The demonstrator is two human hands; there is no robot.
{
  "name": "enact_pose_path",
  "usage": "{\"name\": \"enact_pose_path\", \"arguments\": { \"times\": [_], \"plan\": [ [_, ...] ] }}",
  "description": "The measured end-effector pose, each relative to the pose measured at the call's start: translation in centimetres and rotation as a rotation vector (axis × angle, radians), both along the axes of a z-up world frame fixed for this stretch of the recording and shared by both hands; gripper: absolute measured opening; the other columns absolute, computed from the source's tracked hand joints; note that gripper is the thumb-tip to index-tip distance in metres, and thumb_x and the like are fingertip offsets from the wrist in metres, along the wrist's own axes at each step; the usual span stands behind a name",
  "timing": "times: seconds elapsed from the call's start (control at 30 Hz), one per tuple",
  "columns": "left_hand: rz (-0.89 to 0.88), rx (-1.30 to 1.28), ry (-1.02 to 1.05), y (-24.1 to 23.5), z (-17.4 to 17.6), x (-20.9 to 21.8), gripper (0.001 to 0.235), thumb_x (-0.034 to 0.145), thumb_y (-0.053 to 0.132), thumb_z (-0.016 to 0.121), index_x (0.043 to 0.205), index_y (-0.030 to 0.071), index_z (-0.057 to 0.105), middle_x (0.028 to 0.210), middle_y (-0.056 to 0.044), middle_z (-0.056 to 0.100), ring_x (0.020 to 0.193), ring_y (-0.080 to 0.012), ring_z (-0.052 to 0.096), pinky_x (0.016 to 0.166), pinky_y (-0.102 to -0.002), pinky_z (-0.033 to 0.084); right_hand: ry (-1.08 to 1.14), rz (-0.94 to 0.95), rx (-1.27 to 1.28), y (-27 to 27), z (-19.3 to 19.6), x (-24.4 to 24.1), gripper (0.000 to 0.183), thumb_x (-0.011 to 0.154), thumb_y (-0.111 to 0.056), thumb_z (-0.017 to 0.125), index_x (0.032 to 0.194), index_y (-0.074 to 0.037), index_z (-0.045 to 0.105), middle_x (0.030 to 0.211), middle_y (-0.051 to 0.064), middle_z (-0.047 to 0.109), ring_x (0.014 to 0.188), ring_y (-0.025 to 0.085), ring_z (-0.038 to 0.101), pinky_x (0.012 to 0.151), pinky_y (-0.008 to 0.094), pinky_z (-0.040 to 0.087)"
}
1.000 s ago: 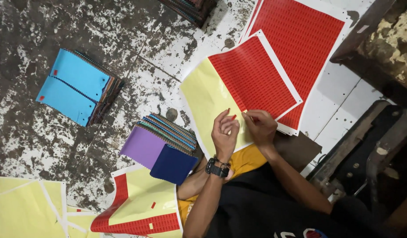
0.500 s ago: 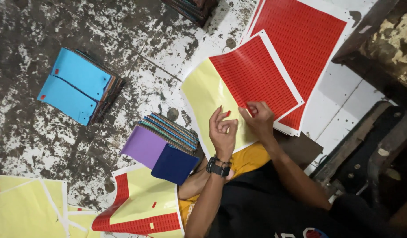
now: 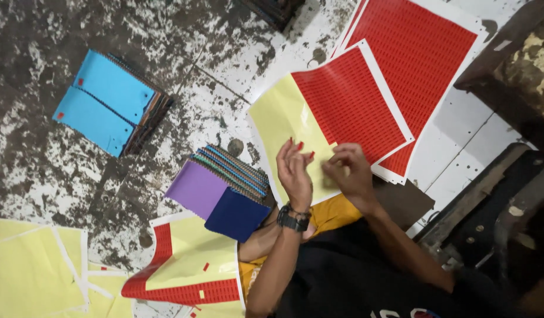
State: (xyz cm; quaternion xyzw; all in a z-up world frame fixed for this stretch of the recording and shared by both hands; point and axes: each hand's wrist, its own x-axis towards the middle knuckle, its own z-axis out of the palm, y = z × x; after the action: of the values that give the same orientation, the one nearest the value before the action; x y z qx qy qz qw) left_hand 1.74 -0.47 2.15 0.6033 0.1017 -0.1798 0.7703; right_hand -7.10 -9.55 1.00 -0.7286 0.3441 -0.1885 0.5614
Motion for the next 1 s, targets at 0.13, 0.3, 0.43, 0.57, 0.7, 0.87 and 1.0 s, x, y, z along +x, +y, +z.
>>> {"name": "enact_pose_path", "arguments": {
  "times": [0.13, 0.3, 0.43, 0.57, 0.7, 0.87, 1.0],
  "plan": [
    [0.074, -0.111, 0.093, -1.2, 0.2, 0.5, 0.045, 0.104, 0.026, 0.044, 0.144, 0.004, 0.045, 0.125, -0.017, 0.057, 0.094, -0.0171, 0.067, 0.082, -0.032, 0.062, -0.167, 0.101, 0.391, 3.3, 1.2, 0.4, 0.023, 0.077, -0.016, 0.090, 0.089, -0.008, 0.072, 0.124, 0.008, 0.058, 0.104, 0.016, 0.059, 0.090, 0.031, 0.053],
    [0.122, -0.076, 0.051, 0.1, -0.6, 0.6, 0.045, 0.105, 0.036, 0.042, 0.141, 0.009, 0.045, 0.126, -0.016, 0.060, 0.098, -0.0211, 0.070, 0.082, -0.031, 0.061, 0.127, -0.053, 0.128, 0.9, 0.8, 1.6, 0.051, 0.079, -0.016, 0.089, 0.120, -0.002, 0.063, 0.086, 0.011, 0.055, 0.076, 0.022, 0.061, 0.062, 0.029, 0.052],
    [0.118, -0.063, -0.006, 1.6, -1.0, 0.2, 0.044, 0.105, 0.028, 0.044, 0.143, 0.004, 0.042, 0.126, -0.019, 0.059, 0.097, -0.0218, 0.069, 0.081, -0.030, 0.061, 0.138, 0.002, -0.400, -2.5, -3.1, 1.7, 0.047, 0.087, -0.029, 0.088, 0.117, 0.000, 0.067, 0.095, 0.016, 0.060, 0.082, 0.034, 0.064, 0.073, 0.042, 0.054],
    [0.085, -0.026, -0.056, 2.3, -0.8, -0.4, 0.042, 0.104, 0.023, 0.045, 0.142, 0.004, 0.042, 0.124, -0.016, 0.060, 0.095, -0.0173, 0.068, 0.081, -0.026, 0.060, 0.156, -0.036, -0.423, -2.3, -5.4, 1.8, 0.036, 0.086, -0.032, 0.092, 0.103, -0.005, 0.076, 0.080, 0.008, 0.061, 0.072, 0.028, 0.065, 0.066, 0.037, 0.054],
    [0.044, -0.007, -0.063, 2.5, -0.8, -1.1, 0.039, 0.104, 0.019, 0.046, 0.139, 0.003, 0.044, 0.121, -0.015, 0.060, 0.092, -0.0148, 0.067, 0.080, -0.024, 0.060, 0.152, -0.057, -0.462, -2.1, -5.9, 1.6, 0.027, 0.088, -0.029, 0.090, 0.099, -0.008, 0.077, 0.076, 0.009, 0.061, 0.070, 0.030, 0.065, 0.064, 0.039, 0.053],
    [0.025, -0.007, -0.064, 2.1, 0.0, -1.0, 0.037, 0.104, 0.017, 0.047, 0.137, 0.002, 0.046, 0.119, -0.015, 0.061, 0.092, -0.0152, 0.068, 0.080, -0.026, 0.060, 0.162, -0.155, -0.389, -1.4, -4.2, 2.2, 0.022, 0.082, -0.020, 0.093, 0.095, -0.008, 0.080, 0.078, 0.008, 0.067, 0.070, 0.025, 0.067, 0.064, 0.033, 0.054],
    [0.037, -0.029, -0.057, 1.9, 0.6, 0.0, 0.035, 0.103, 0.016, 0.047, 0.135, 0.001, 0.048, 0.117, -0.015, 0.062, 0.091, -0.0159, 0.069, 0.080, -0.028, 0.061, 0.135, -0.211, -0.344, -1.4, -4.6, 2.1, 0.020, 0.080, -0.020, 0.095, 0.090, -0.011, 0.080, 0.078, 0.005, 0.069, 0.069, 0.021, 0.066, 0.063, 0.029, 0.053]
  ]
}}
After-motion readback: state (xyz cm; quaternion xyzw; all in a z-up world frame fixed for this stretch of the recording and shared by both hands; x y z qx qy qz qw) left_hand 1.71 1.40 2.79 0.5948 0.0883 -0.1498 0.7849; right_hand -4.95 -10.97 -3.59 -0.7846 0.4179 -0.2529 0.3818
